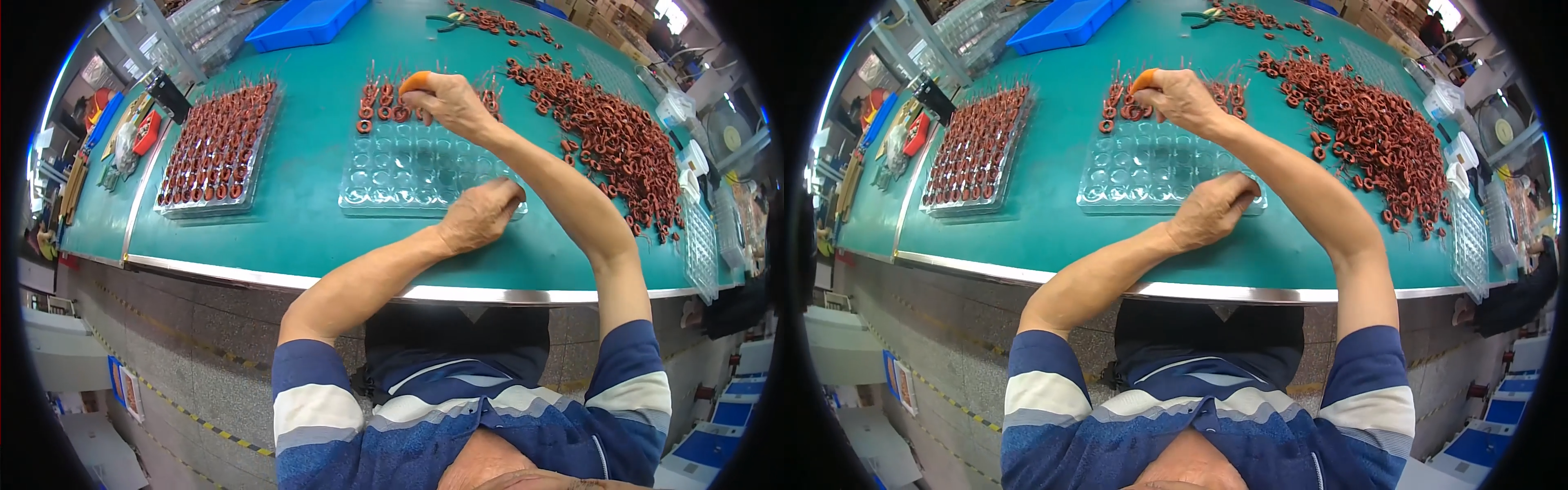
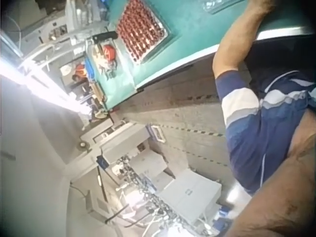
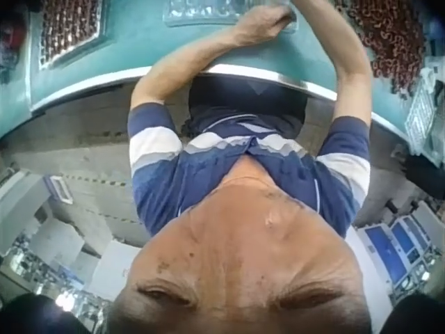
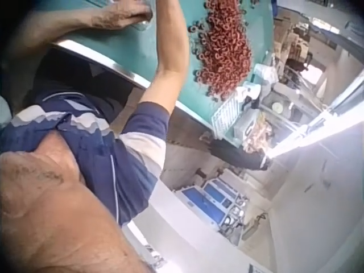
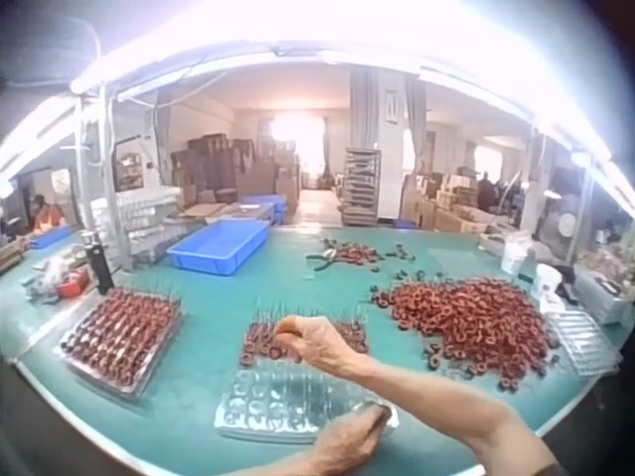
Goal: Sort and arrange toroidal magnetic cores into a plastic component tray at a manufacturing workbench.
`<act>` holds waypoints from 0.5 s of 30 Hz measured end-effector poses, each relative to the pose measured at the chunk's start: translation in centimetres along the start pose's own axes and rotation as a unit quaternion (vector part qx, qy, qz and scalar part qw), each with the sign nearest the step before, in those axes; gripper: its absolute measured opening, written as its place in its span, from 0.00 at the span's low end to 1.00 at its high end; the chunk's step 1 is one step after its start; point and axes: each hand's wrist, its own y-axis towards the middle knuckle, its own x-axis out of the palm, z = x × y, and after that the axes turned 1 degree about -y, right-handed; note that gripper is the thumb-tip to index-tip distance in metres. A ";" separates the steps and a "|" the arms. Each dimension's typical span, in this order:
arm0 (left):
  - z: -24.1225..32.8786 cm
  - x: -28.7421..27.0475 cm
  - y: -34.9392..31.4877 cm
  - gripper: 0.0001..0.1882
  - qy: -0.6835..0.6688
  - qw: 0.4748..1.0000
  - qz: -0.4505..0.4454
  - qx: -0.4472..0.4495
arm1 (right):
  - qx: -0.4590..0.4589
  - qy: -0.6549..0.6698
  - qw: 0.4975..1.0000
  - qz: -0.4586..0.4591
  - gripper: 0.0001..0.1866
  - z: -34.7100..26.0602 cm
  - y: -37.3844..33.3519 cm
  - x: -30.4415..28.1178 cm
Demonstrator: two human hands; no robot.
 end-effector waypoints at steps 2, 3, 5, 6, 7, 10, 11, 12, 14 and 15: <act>-0.2 0.0 -0.1 0.05 0.002 1.000 0.005 0.007 | -0.010 -0.004 1.000 -0.018 0.09 0.4 1.8 1.7; -0.1 0.1 -0.2 0.05 0.010 1.000 0.005 0.007 | 0.003 -0.010 0.999 -0.040 0.09 0.7 2.3 2.2; 0.0 0.3 -0.1 0.05 0.014 1.000 -0.001 0.004 | -0.002 -0.059 0.994 -0.093 0.10 1.7 3.3 3.0; 0.1 0.3 -0.1 0.05 0.017 1.000 -0.008 -0.001 | -0.013 -0.094 0.989 -0.111 0.13 1.9 3.7 3.3; 0.1 0.3 0.0 0.05 0.011 1.000 -0.014 0.000 | -0.032 -0.106 0.989 -0.093 0.14 2.1 3.8 3.0; -0.6 0.1 -0.4 0.05 0.011 1.000 -0.016 0.022 | -0.045 -0.192 0.980 -0.023 0.19 0.9 3.8 0.2; -0.6 0.0 -0.5 0.05 0.010 1.000 -0.014 0.021 | -0.059 -0.189 0.980 -0.011 0.18 0.5 3.3 -1.4; -0.6 -0.3 -0.6 0.05 0.010 1.000 -0.012 0.018 | -0.082 -0.220 0.972 -0.018 0.18 0.0 2.4 -3.1; -0.6 -0.5 -0.8 0.05 0.018 1.000 -0.009 0.012 | -0.051 -0.257 0.962 -0.074 0.15 -0.5 -0.6 -6.2; -0.6 -0.4 -0.8 0.05 0.014 1.000 -0.009 0.012 | -0.036 -0.289 0.951 -0.106 0.15 0.0 -2.4 -8.0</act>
